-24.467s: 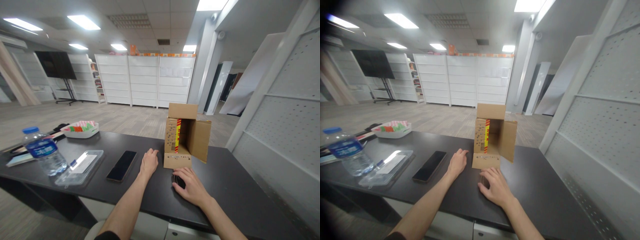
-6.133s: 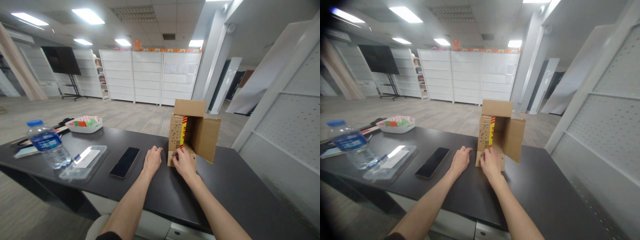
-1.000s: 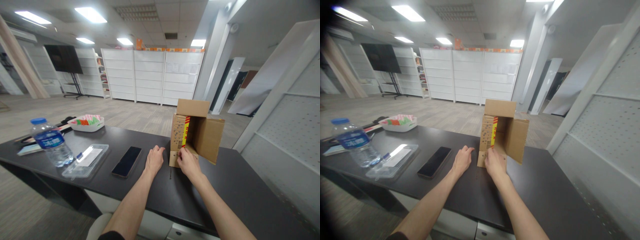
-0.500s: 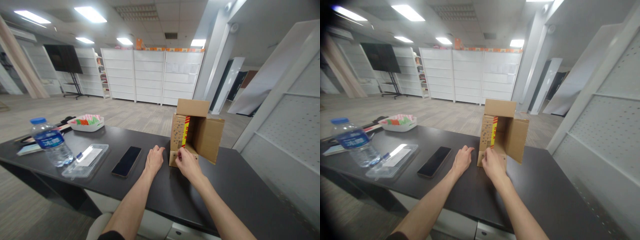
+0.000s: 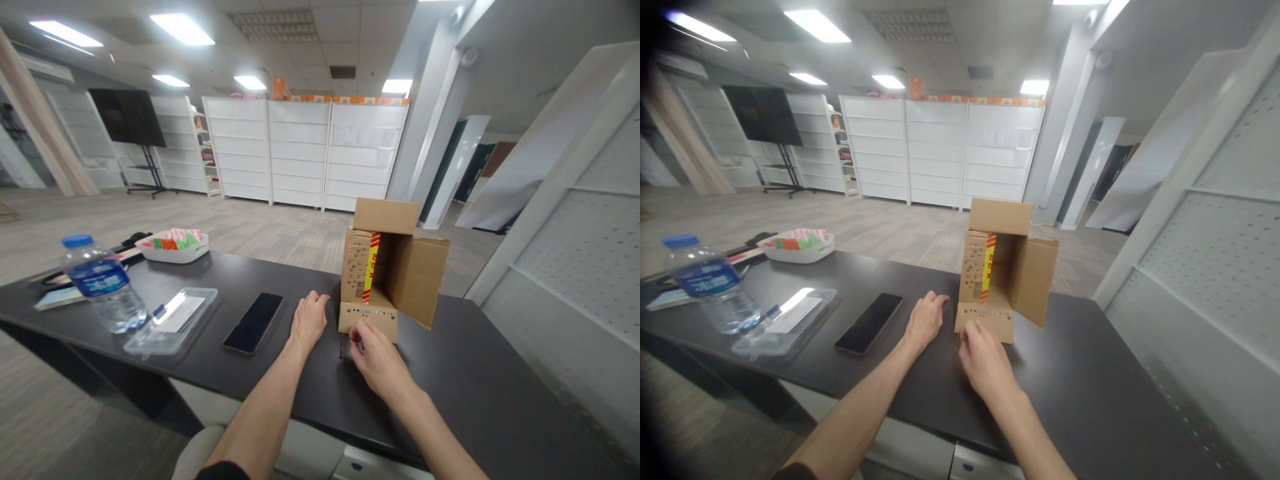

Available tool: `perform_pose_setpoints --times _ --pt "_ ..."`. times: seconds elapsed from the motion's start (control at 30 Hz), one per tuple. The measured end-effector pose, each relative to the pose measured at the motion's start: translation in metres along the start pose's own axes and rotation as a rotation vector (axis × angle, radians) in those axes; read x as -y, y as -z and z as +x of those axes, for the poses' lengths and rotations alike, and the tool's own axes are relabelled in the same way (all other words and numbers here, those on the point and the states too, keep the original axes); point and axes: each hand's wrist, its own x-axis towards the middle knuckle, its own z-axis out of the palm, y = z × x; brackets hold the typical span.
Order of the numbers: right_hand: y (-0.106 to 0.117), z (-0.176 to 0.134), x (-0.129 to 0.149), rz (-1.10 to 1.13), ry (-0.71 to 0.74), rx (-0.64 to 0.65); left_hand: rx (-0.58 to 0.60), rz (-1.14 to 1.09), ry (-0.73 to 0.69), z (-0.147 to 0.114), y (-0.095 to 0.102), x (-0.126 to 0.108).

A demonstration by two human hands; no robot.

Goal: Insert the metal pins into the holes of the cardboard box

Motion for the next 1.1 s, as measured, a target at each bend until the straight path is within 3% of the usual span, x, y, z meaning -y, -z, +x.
perform_pose_setpoints --times 0.33,1.1 --pt "-0.013 -0.022 0.004 -0.083 0.03 0.074 -0.017 -0.012 -0.007 0.0 -0.002 0.001" --pt "-0.02 -0.02 0.002 -0.044 0.013 0.12 -0.029 -0.007 -0.011 0.001 -0.006 0.003"
